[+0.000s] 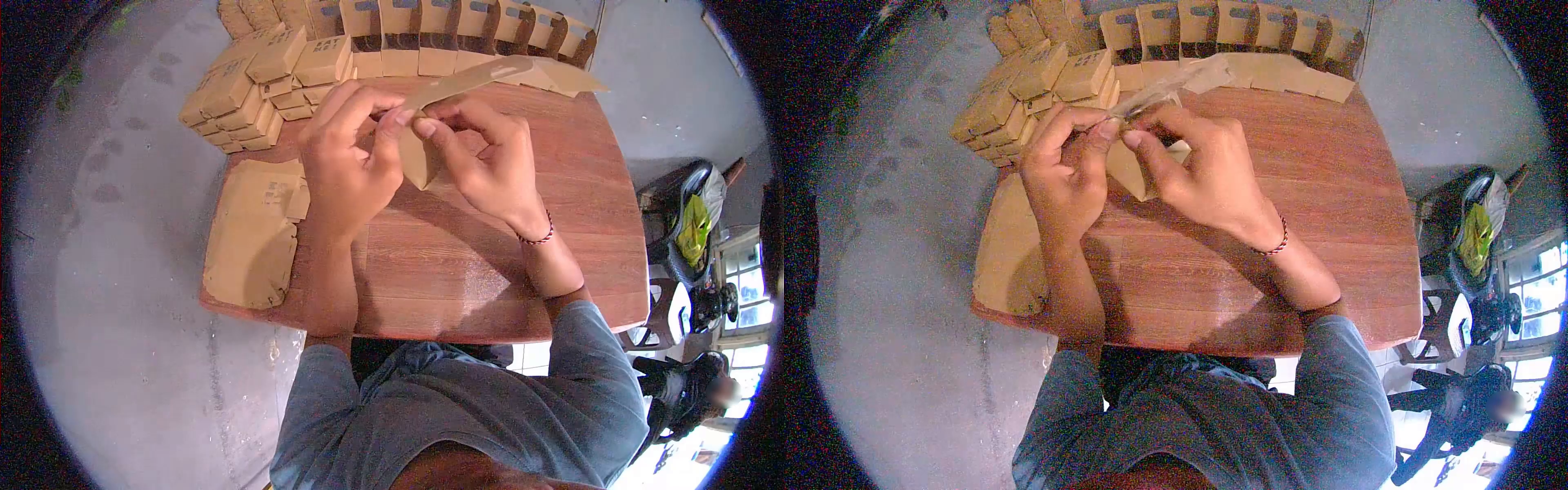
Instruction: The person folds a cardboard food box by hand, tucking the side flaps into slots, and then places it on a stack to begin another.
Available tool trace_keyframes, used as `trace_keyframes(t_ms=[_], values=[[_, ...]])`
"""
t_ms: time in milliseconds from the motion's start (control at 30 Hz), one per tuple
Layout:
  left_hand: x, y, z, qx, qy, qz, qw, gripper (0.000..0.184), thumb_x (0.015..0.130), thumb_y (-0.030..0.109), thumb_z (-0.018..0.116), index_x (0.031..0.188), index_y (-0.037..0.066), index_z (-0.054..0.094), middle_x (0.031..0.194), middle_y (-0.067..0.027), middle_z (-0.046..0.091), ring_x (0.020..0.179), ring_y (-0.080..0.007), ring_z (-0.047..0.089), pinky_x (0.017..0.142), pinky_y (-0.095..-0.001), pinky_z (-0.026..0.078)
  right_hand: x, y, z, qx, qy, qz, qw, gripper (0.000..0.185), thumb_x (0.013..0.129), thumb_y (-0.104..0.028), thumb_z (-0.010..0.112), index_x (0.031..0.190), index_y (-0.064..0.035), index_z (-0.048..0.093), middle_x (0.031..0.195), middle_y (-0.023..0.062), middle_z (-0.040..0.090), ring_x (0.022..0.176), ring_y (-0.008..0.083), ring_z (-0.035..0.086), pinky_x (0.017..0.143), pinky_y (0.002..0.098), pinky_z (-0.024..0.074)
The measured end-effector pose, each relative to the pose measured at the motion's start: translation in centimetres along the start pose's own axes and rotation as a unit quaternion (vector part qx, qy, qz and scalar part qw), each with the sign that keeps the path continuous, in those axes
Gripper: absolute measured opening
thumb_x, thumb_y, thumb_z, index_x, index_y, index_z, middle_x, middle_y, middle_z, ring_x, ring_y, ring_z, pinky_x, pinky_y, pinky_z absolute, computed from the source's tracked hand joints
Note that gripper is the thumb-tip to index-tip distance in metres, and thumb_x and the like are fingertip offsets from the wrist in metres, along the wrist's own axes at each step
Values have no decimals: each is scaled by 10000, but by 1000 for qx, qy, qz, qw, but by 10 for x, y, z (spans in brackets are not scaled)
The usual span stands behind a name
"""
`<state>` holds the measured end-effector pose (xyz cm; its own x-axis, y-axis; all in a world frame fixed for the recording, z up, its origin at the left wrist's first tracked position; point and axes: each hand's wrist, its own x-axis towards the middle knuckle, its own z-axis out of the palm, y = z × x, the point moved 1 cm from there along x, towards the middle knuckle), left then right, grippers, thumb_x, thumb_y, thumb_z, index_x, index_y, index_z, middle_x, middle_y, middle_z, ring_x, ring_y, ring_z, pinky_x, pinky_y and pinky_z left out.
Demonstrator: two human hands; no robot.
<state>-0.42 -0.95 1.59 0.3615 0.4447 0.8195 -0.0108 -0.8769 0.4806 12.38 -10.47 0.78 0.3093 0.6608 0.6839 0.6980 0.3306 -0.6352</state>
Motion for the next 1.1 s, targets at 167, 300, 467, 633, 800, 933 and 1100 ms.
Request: trace_keyframes(t_ms=[167, 300, 467, 633, 800, 933, 1100], values=[[6, -7, 0, -51, 24, 20, 998, 91, 807, 82, 724, 860, 14, 696, 806, -86, 661, 744, -217, 653, 665, -290, 508, 1, 1, -6, 46, 24, 12, 999, 108, 841, -109, 695, 898, -16, 700, 770, 127, 705, 679, 229, 699, 645, 311, 537], [7, -9, -7, -47, -12, 20, 999, 88, 808, 63, 725, 865, 5, 692, 835, -82, 672, 799, -191, 650, 722, -285, 499, -1, 11, -8, 38, 39, 19, 998, 131, 854, -38, 666, 975, 12, 680, 898, 105, 707, 821, 182, 682, 724, 294, 538], [3, -2, -5, -29, 4, -2, 1000, 53, 815, 57, 717, 839, 17, 693, 796, -79, 665, 726, -187, 664, 632, -288, 514, -8, 24, -1, -1, 56, -68, 996, 200, 883, 8, 639, 1082, 27, 642, 1038, 94, 684, 959, 159, 650, 833, 301, 541], [5, -5, -6, 11, 33, 46, 998, 31, 810, 48, 713, 821, 35, 687, 777, -68, 670, 698, -179, 657, 611, -287, 509, -11, 26, 3, 120, 81, -24, 989, 248, 897, -33, 652, 1135, 25, 610, 1064, 98, 676, 968, 181, 653, 839, 322, 547], [5, -14, -14, 20, 67, 34, 997, 34, 806, 19, 707, 828, 16, 682, 784, -75, 674, 708, -175, 646, 638, -275, 499, -5, 16, -14, 100, 41, 17, 994, 208, 867, -45, 663, 1059, 25, 620, 1003, 84, 679, 929, 184, 652, 831, 317, 535], [6, -30, -32, 18, 118, 18, 993, 44, 812, -23, 691, 852, -23, 675, 791, -78, 673, 745, -161, 633, 704, -254, 487, 5, 1, -40, 125, -4, -7, 992, 177, 846, -147, 683, 916, 15, 658, 909, 61, 694, 878, 192, 655, 814, 307, 503], [8, -35, -44, 45, 151, 4, 988, 50, 823, -9, 694, 865, -31, 679, 795, -75, 670, 757, -159, 630, 731, -265, 486, 13, 13, -55, 448, -89, 33, 889, 248, 929, -202, 614, 947, 42, 656, 886, 146, 685, 862, 236, 662, 790, 337, 512]])
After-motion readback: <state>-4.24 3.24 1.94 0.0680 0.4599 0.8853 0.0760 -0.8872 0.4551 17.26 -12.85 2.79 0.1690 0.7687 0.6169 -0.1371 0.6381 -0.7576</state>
